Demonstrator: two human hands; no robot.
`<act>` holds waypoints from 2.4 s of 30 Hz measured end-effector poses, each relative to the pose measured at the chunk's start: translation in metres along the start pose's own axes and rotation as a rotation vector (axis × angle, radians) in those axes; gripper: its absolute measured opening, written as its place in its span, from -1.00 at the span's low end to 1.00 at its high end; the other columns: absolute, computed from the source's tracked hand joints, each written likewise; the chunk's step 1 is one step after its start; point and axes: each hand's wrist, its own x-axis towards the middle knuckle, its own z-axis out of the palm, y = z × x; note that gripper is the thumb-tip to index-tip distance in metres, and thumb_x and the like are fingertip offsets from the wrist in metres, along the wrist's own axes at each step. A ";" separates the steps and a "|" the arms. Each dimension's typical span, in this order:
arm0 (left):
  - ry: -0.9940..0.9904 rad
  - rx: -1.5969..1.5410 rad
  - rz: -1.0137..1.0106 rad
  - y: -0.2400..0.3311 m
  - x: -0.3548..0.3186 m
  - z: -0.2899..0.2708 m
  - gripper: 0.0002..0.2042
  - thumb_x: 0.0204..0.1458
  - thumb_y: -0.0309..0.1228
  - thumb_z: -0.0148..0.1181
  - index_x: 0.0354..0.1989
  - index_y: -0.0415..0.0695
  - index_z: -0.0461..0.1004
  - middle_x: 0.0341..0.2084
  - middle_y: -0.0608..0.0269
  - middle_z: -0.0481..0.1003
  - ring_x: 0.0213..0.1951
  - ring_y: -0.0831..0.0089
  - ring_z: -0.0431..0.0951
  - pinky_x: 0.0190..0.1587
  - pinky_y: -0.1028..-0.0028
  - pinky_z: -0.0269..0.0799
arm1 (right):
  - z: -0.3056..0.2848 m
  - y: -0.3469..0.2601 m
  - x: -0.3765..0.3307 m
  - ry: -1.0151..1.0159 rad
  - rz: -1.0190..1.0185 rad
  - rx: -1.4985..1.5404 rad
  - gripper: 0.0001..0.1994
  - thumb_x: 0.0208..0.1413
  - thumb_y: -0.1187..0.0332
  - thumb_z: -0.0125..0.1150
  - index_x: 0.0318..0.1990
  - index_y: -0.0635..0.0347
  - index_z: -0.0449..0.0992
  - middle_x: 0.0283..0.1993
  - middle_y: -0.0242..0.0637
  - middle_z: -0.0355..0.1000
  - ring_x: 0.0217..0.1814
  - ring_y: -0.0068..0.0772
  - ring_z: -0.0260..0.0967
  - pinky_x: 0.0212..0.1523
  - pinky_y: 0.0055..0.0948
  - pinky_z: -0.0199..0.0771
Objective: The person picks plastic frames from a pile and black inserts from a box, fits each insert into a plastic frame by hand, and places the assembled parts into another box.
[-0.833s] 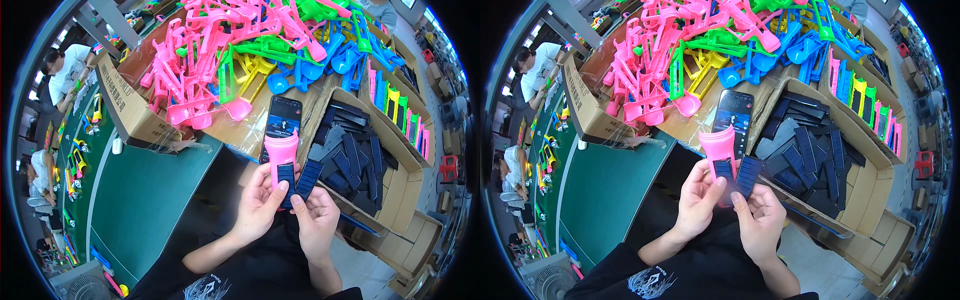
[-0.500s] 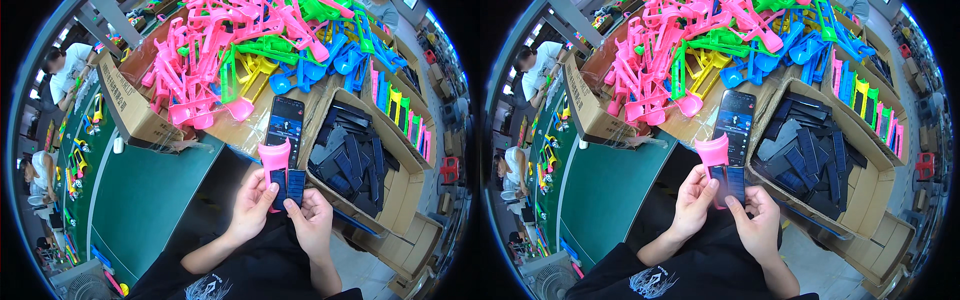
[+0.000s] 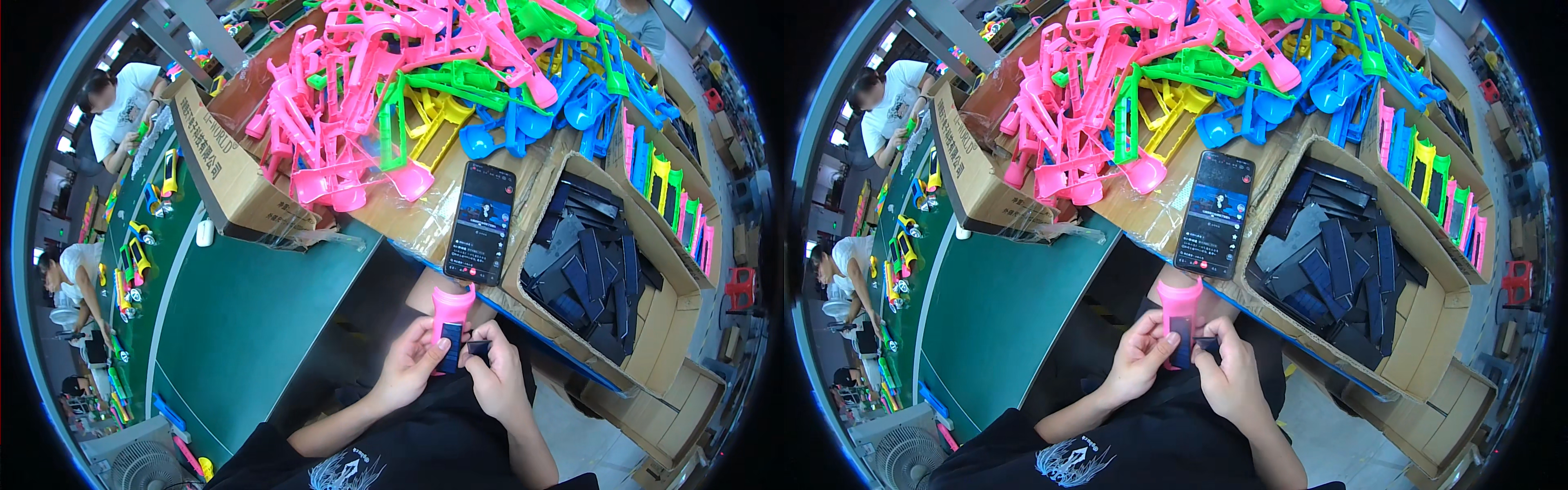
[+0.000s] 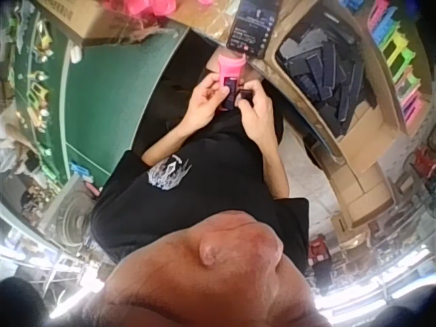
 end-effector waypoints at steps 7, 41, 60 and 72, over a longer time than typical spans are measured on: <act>0.058 0.025 0.001 -0.002 0.009 -0.001 -0.69 0.34 -0.50 0.02 0.21 -0.30 0.27 0.12 0.04 0.49 0.10 0.45 0.53 0.21 0.44 0.40 | 0.005 0.010 0.011 0.129 -0.116 0.069 -0.89 0.10 0.51 0.30 -0.23 0.31 0.53 -0.46 -0.31 0.50 -0.44 -0.60 0.41 -0.33 -0.52 0.38; -0.024 -0.026 0.015 -0.012 -0.004 -0.014 -0.62 0.32 -0.50 0.06 0.27 -0.33 0.27 0.11 0.15 0.46 0.16 0.54 0.45 0.24 0.49 0.34 | 0.019 0.004 0.005 0.262 -0.057 0.110 -0.60 0.06 0.42 0.45 0.05 0.28 0.50 -0.21 -0.43 0.56 -0.57 -0.91 0.06 -0.57 -0.74 -0.01; 0.186 0.140 0.051 -0.028 -0.016 0.016 -0.70 0.35 -0.56 -0.04 0.20 -0.33 0.37 -0.02 0.22 0.53 0.01 0.59 0.49 0.11 0.56 0.39 | 0.031 0.024 -0.003 0.287 -0.333 -0.246 -0.75 0.18 0.48 0.30 -0.16 0.34 0.32 -0.44 -0.12 0.55 -0.49 -0.36 0.58 -0.51 -0.49 0.45; 0.092 0.063 0.062 -0.016 -0.016 0.003 -0.67 0.35 -0.47 0.03 0.23 -0.29 0.30 -0.07 0.27 0.51 -0.05 0.65 0.49 0.03 0.60 0.39 | 0.009 0.033 -0.013 0.079 -0.140 -0.070 -0.57 0.05 0.30 0.49 -0.04 0.31 0.42 -0.24 -0.31 0.47 -0.38 -0.62 0.33 -0.38 -0.60 0.33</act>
